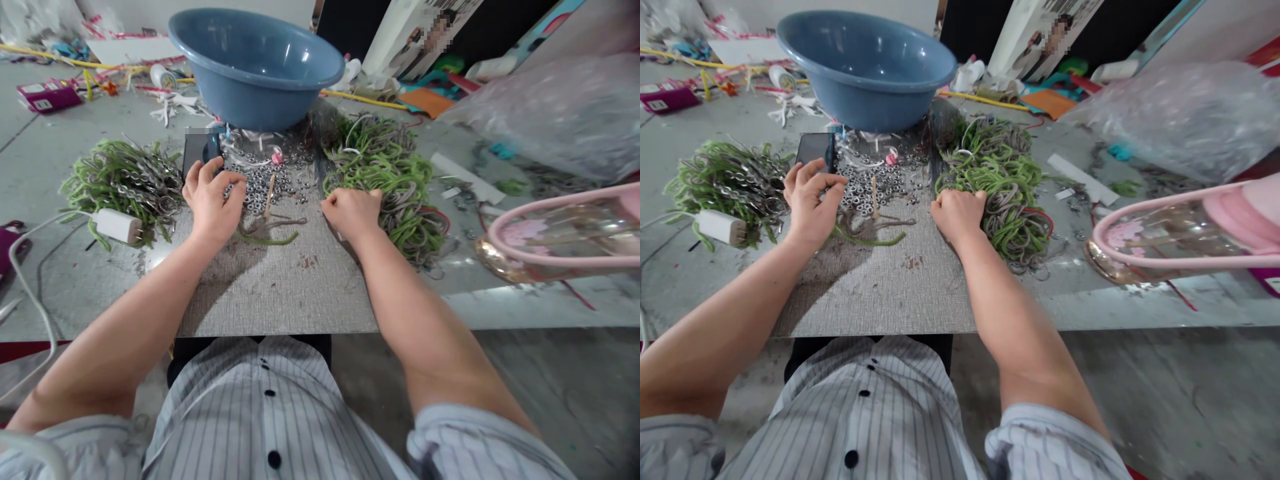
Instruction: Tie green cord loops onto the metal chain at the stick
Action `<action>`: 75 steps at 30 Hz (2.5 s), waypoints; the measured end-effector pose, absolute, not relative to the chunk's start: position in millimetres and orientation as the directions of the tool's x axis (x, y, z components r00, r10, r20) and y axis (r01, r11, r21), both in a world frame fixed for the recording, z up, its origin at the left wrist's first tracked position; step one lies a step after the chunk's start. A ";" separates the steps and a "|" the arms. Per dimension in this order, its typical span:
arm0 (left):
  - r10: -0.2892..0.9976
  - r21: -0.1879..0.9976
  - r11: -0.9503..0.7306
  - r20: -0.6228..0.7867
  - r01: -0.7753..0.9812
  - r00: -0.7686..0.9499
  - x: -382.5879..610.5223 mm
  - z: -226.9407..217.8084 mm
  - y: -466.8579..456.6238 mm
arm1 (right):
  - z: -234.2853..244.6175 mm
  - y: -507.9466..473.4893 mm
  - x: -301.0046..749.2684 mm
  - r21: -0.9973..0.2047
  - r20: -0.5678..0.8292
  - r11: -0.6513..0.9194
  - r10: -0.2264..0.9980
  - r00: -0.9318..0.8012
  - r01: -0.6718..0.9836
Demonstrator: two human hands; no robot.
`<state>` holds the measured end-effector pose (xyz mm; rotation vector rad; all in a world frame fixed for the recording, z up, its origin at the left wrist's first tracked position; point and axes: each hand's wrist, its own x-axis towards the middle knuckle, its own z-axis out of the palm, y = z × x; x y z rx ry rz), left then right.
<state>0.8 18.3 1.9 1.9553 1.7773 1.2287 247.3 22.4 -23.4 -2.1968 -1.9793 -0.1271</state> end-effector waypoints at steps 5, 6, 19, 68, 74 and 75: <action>0.889 0.616 -0.284 0.456 0.735 -0.039 0.1 -0.8 18.7 | -22.3 21.5 247.2 -0.080 0.174 -0.114 0.977 0.127 0.990; 0.885 0.610 -0.295 0.465 0.735 -0.030 -0.1 -1.7 19.1 | -22.0 21.4 246.7 -0.083 0.171 -0.118 0.977 0.130 0.990; 0.877 0.577 -0.314 0.480 0.754 -0.002 0.3 -3.0 18.2 | -15.0 17.9 242.1 -0.149 0.143 -0.162 0.973 0.183 0.975; 0.885 0.936 -0.311 0.221 0.165 0.411 17.9 5.6 -8.8 | -10.4 -25.3 185.5 -0.956 -0.068 0.127 0.781 -0.621 0.264; 0.880 0.935 -0.328 0.249 0.137 0.403 16.2 4.0 -7.0 | -21.6 -21.6 186.8 -0.962 0.141 0.231 0.878 -0.458 0.148; 0.883 0.942 -0.305 0.227 0.136 0.410 16.2 4.8 -7.1 | -21.8 -21.4 187.1 -0.966 0.155 0.228 0.884 -0.440 0.119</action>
